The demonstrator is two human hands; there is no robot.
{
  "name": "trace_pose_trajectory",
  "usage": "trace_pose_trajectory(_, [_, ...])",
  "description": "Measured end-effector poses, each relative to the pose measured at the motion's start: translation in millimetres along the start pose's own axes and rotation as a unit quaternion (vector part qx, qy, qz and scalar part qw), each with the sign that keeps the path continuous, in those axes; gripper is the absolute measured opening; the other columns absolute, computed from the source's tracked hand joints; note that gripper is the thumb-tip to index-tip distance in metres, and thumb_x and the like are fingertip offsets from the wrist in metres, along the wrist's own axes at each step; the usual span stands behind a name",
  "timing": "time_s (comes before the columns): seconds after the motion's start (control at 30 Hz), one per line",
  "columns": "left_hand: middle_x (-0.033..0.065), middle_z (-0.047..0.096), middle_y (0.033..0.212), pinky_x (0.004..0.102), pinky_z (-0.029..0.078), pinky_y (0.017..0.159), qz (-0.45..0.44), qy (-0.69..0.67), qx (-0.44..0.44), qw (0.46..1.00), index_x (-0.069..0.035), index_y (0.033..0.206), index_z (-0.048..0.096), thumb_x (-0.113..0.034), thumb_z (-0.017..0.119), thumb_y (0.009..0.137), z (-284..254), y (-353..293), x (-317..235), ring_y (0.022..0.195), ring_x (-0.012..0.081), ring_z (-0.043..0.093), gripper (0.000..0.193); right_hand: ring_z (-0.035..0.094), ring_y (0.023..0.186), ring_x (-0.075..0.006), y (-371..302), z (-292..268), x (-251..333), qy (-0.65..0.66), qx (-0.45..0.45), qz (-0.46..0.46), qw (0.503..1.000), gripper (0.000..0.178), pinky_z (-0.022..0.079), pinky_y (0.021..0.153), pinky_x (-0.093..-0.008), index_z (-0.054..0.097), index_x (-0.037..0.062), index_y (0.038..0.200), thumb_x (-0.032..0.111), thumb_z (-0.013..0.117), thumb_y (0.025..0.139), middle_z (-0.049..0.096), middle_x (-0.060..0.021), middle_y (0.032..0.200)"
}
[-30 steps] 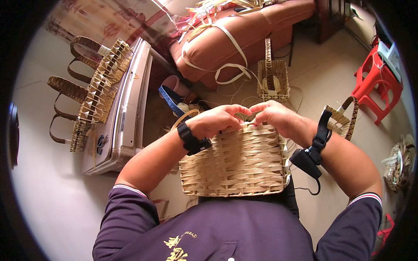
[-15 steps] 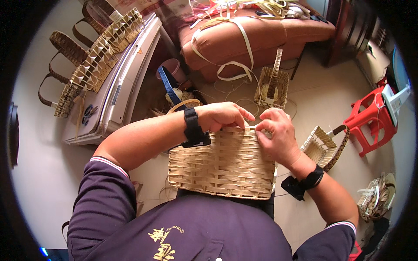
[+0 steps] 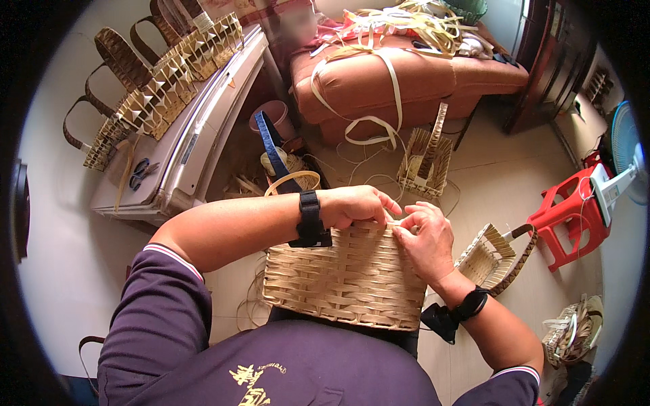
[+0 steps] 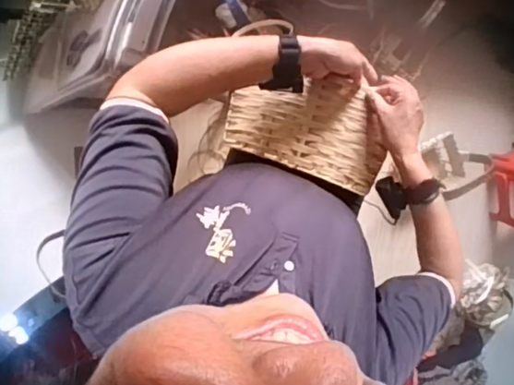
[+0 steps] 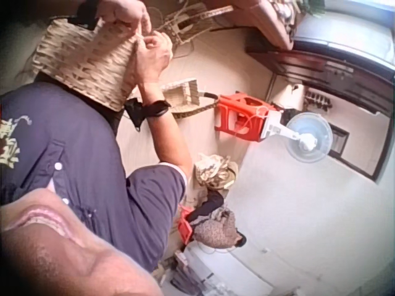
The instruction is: The person weaves a basket, inserting thin strips of material through the existing structure, trimming excess material with shears, and attaching a pre-made woven handle and dark-colored decorative element to the side.
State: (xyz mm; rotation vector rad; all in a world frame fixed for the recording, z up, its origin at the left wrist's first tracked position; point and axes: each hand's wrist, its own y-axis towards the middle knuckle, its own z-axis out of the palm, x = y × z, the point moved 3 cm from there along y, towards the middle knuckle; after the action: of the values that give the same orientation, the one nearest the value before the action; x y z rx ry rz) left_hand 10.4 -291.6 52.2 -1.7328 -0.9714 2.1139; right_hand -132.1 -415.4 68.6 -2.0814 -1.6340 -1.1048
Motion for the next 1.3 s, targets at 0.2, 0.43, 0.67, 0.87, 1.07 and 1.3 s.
trace_pose_trajectory(0.2, [0.0051,0.074,0.093,0.0297,0.054,0.069,0.054,0.186,-0.032,0.981,-0.005,0.128,0.071,-0.014,0.075,0.092,0.1,-23.4,-19.6,0.082,0.0126,0.068,0.037,0.063,0.126,-0.0332,4.7,4.8,4.7,0.023,-0.015,-0.043,0.999,0.011,0.048,0.109,-0.046,0.07,0.0025,0.081,0.01,0.077,0.084,0.076,-0.0132,0.116])
trace_pose_trajectory(0.43, [0.0094,0.08,0.103,0.0329,0.057,0.085,0.252,0.36,0.008,0.898,-0.006,0.123,0.077,-0.027,0.072,0.101,19.6,-26.0,-46.4,0.093,0.0151,0.072,0.03,0.062,0.125,-0.0305,-21.3,-36.4,2.0,0.128,-0.102,-0.062,0.985,0.008,0.044,0.112,-0.0426,0.065,0.0015,0.084,0.001,0.072,0.088,0.073,-0.0128,0.117])
trace_pose_trajectory(0.67, [0.0001,0.073,0.087,0.0295,0.052,0.069,0.174,0.309,0.035,0.935,-0.008,0.112,0.079,-0.036,0.071,0.104,42.6,-24.2,-52.7,0.076,0.0095,0.063,0.031,0.062,0.116,-0.0193,-46.8,-80.8,-22.0,0.281,-0.203,-0.016,0.938,0.005,0.046,0.103,-0.0344,0.069,0.0013,0.091,0.001,0.071,0.096,0.072,-0.009,0.112])
trace_pose_trajectory(0.87, [0.0025,0.073,0.077,0.0327,0.052,0.066,0.146,0.357,-0.061,0.921,-0.005,0.095,0.08,-0.033,0.072,0.096,32.7,-22.6,-65.5,0.067,0.0129,0.063,0.029,0.066,0.089,-0.0097,-60.4,-35.5,-53.2,0.436,-0.144,0.121,0.88,0.009,0.051,0.086,-0.0248,0.071,0.0009,0.105,0.01,0.07,0.102,0.073,-0.0025,0.095])
trace_pose_trajectory(1.07, [0.0129,0.072,0.072,0.0382,0.055,0.071,0.131,0.518,-0.097,0.84,0.0,0.085,0.078,-0.031,0.07,0.082,23.7,-34.5,-74.0,0.069,0.0232,0.069,0.032,0.067,0.09,-0.0105,-74.2,-5.7,-62.4,0.433,-0.101,0.157,0.882,0.01,0.051,0.087,-0.0264,0.07,0.0004,0.106,0.009,0.067,0.102,0.073,-0.0035,0.095])
trace_pose_trajectory(1.3, [0.0135,0.071,0.068,0.0381,0.055,0.066,0.133,0.536,-0.115,0.826,0.001,0.082,0.077,-0.03,0.07,0.083,24.8,-36.0,-74.0,0.064,0.0229,0.07,0.031,0.067,0.089,-0.0095,-66.7,7.6,-60.4,0.45,-0.067,0.18,0.872,0.014,0.053,0.088,-0.0256,0.075,-0.002,0.108,0.007,0.066,0.102,0.075,-0.004,0.096])
